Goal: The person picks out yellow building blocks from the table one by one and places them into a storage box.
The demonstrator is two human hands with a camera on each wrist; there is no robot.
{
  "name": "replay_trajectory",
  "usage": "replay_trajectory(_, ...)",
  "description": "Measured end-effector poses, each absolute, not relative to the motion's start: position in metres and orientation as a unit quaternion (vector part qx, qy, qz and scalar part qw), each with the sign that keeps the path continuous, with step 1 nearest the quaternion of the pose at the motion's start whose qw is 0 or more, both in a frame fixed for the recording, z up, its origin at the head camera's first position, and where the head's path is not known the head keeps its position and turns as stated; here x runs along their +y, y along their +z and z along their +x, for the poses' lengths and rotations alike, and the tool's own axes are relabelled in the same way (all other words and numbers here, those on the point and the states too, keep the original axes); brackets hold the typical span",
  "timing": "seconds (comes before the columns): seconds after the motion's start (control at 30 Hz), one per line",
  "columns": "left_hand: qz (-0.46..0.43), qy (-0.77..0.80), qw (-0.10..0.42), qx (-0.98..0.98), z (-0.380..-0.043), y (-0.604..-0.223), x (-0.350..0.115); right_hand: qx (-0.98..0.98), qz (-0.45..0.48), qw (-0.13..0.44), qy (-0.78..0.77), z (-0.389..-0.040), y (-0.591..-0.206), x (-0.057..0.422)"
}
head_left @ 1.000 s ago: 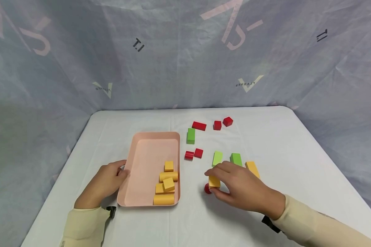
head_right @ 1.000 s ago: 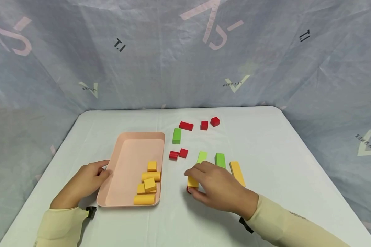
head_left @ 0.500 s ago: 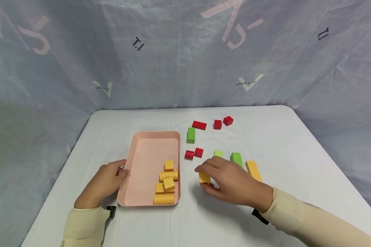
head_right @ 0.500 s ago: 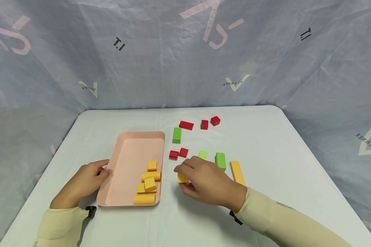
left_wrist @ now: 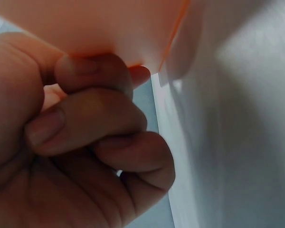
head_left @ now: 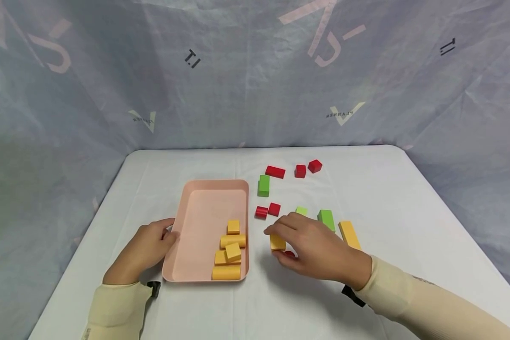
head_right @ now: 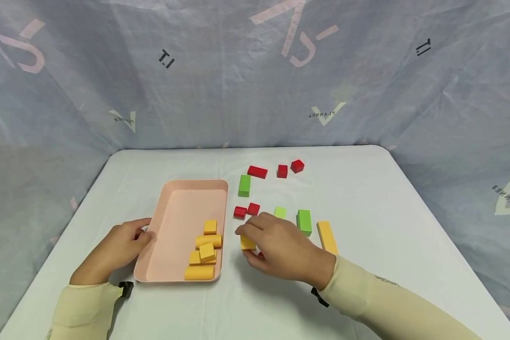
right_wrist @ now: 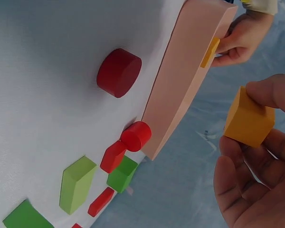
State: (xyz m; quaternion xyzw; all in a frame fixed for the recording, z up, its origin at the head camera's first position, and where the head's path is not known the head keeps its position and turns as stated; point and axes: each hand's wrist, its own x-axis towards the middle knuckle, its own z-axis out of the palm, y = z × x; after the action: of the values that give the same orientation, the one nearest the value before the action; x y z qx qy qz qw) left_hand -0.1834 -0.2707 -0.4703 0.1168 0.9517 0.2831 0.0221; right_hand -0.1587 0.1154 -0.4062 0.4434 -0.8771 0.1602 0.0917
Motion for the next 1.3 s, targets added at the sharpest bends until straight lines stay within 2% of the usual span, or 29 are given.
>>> replay_trajectory(0.37,0.119,0.285,0.023,0.951,-0.183,-0.469,-0.271,-0.871,0.452,0.104,0.162,-0.163,-0.405,0.107)
replay_trajectory(0.67,0.121,0.282,0.018,0.952,-0.183,-0.47,-0.272,-0.868,0.461,0.089,0.16,-0.167,-0.406,0.097)
replay_trajectory(1.3,0.102,0.295,0.04,0.949,-0.184,-0.469,-0.27,-0.845,0.491,0.094,0.191,-0.172,-0.414,0.072)
